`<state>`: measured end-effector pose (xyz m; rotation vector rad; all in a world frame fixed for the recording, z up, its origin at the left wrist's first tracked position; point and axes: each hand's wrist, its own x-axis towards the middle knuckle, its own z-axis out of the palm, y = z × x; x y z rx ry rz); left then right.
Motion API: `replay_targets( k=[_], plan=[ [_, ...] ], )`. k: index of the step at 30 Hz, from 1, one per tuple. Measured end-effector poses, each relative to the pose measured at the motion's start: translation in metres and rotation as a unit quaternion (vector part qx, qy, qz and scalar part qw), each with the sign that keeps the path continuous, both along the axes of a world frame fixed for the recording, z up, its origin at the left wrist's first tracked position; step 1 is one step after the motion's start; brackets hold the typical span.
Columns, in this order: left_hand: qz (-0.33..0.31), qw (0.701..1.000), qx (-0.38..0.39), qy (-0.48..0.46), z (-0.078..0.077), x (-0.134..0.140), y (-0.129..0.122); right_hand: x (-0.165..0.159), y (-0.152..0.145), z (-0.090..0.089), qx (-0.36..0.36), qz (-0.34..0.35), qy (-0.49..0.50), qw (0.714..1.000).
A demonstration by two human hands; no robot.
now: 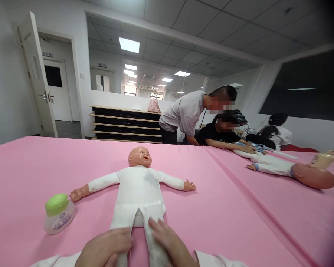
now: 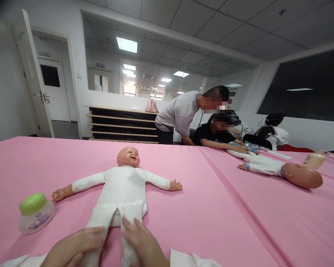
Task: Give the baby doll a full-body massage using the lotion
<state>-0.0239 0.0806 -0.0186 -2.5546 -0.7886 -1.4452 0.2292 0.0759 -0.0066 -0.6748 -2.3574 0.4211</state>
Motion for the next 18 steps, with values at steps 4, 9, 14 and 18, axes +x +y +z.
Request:
replay_targets(
  k=[4, 9, 14, 18],
  plan=[
    [0.111, 0.993, -0.044, 0.015, 0.01, 0.01, 0.001, -0.005, -0.001, 0.01, -0.019, -0.157, 0.012, 0.987],
    [0.111, 0.992, -0.038, 0.035, 0.004, 0.016, 0.0, -0.006, 0.006, 0.01, 0.067, -0.088, -0.096, 0.989],
    [0.018, 0.997, 0.015, 0.076, 0.006, 0.01, 0.006, -0.003, 0.016, 0.002, 0.231, 0.051, -0.157, 0.959],
    [-0.1, 0.99, 0.049, 0.084, 0.017, 0.007, 0.006, -0.002, 0.006, 0.005, 0.195, 0.119, -0.156, 0.961]
  ],
)
